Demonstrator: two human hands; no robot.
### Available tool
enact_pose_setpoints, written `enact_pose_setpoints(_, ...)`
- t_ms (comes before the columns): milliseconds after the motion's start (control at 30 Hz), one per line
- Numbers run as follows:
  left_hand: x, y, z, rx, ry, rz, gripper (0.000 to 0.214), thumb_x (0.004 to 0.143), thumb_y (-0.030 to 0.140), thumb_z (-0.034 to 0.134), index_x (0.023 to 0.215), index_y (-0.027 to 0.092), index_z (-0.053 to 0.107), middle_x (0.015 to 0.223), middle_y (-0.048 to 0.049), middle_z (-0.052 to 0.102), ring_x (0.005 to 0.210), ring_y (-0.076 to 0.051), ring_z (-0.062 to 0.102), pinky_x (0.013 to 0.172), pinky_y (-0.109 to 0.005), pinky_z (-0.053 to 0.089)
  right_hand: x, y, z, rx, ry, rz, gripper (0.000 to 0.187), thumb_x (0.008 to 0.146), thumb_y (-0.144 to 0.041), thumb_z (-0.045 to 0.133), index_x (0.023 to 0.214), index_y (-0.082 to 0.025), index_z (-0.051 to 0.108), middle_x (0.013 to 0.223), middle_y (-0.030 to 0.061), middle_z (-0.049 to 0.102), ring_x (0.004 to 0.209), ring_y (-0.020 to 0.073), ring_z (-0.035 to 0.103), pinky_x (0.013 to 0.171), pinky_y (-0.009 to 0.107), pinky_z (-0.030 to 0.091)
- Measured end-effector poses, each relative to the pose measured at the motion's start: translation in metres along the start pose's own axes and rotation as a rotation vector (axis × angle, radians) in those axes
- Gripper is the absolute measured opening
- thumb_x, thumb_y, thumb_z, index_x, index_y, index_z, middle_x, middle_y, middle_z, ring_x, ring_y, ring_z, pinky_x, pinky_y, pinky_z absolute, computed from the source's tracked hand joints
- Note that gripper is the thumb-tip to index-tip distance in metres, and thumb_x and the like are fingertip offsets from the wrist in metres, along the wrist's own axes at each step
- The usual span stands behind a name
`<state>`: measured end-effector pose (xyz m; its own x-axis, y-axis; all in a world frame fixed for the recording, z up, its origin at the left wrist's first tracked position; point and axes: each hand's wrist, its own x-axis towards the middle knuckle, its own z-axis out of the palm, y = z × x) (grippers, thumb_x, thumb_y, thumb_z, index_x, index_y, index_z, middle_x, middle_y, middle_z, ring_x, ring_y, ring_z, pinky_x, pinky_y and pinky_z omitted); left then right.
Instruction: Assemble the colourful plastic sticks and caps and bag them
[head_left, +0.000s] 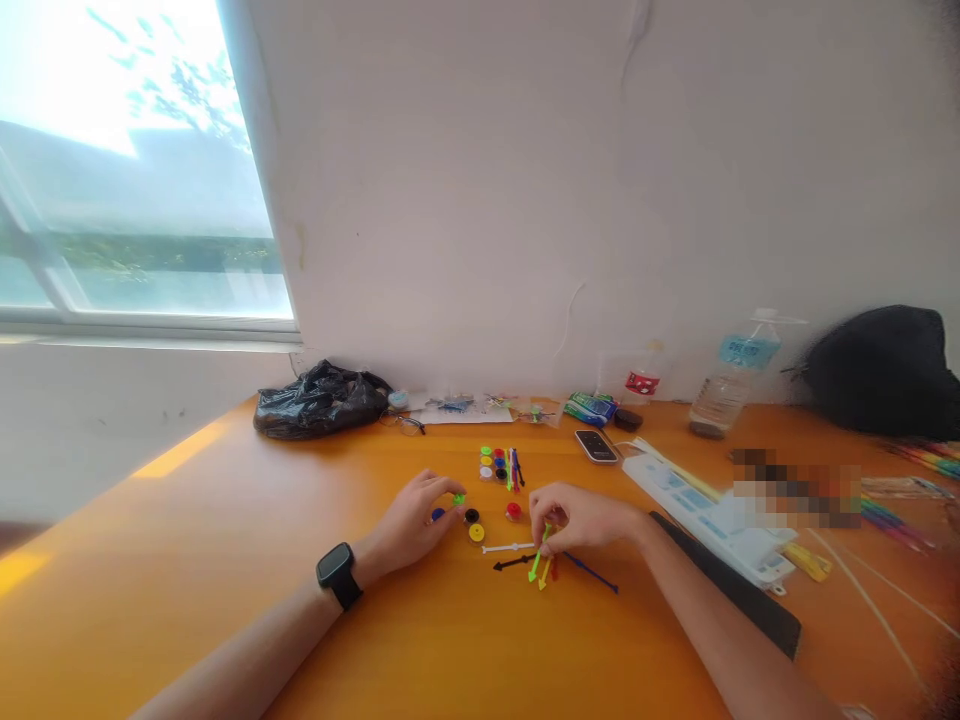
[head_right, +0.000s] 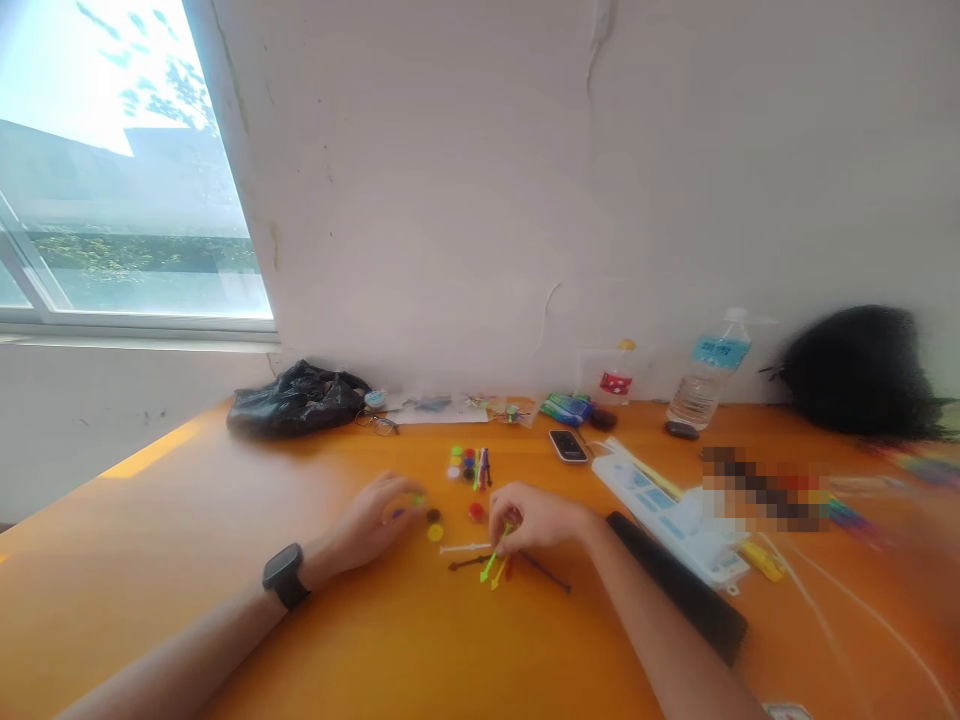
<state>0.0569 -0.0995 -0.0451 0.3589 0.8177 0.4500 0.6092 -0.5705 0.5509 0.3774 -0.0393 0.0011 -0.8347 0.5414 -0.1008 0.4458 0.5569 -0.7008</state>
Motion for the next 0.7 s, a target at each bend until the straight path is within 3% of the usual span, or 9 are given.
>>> enact_pose_setpoints(133, -0.002, 0.011, 0.003, -0.114, 0.044, -0.012, 0.016, 0.099, 0.036, 0.066, 0.104, 0.022, 0.069, 0.101, -0.0038, 0.069, 0.09, -0.018, 0.061, 0.082, -0.03, 0.048, -0.001, -0.012, -0.002, 0.061, 0.147, 0.015, 0.031, 0.084, -0.049, 0.08, 0.092, -0.019, 0.078, 0.099, 0.0058, 0.074, 0.093, 0.0222, 0.064, 0.081, 0.031, 0.047)
enact_pose_setpoints(267, -0.002, 0.017, 0.011, -0.341, 0.073, -0.093, 0.021, 0.094, 0.039, 0.073, 0.099, 0.019, 0.07, 0.088, -0.0027, 0.07, 0.077, -0.015, 0.06, 0.072, -0.026, 0.048, 0.006, -0.018, 0.009, 0.248, 0.25, 0.02, 0.034, 0.093, -0.054, 0.07, 0.098, -0.02, 0.067, 0.098, 0.0041, 0.071, 0.095, 0.0219, 0.066, 0.088, 0.035, 0.05)
enact_pose_setpoints(400, -0.003, 0.022, 0.02, -0.684, 0.004, -0.221, 0.035, 0.084, 0.044, 0.084, 0.1, 0.015, 0.072, 0.094, -0.0079, 0.075, 0.081, -0.018, 0.068, 0.076, -0.029, 0.054, 0.019, -0.02, 0.026, 0.393, 0.425, -0.03, 0.034, 0.095, -0.054, 0.068, 0.101, -0.021, 0.062, 0.097, 0.0025, 0.066, 0.087, 0.0184, 0.064, 0.085, 0.035, 0.053)
enact_pose_setpoints(533, -0.003, 0.029, 0.02, -0.806, -0.045, -0.286, 0.043, 0.077, 0.046, 0.09, 0.101, 0.013, 0.075, 0.097, -0.0097, 0.077, 0.085, -0.021, 0.07, 0.081, -0.033, 0.057, 0.034, -0.022, 0.044, 0.56, 0.594, -0.075, 0.041, 0.085, -0.053, 0.08, 0.108, -0.022, 0.065, 0.095, 0.002, 0.066, 0.084, 0.0175, 0.065, 0.079, 0.034, 0.055)
enact_pose_setpoints(700, -0.002, 0.035, 0.011, -0.866, -0.181, -0.277, 0.047, 0.079, 0.052, 0.087, 0.105, 0.014, 0.076, 0.098, -0.0103, 0.077, 0.085, -0.022, 0.072, 0.081, -0.034, 0.057, 0.045, -0.032, 0.068, 0.573, 0.605, -0.077, 0.039, 0.088, -0.055, 0.077, 0.104, -0.021, 0.069, 0.091, 0.0029, 0.068, 0.08, 0.0175, 0.063, 0.079, 0.035, 0.054)
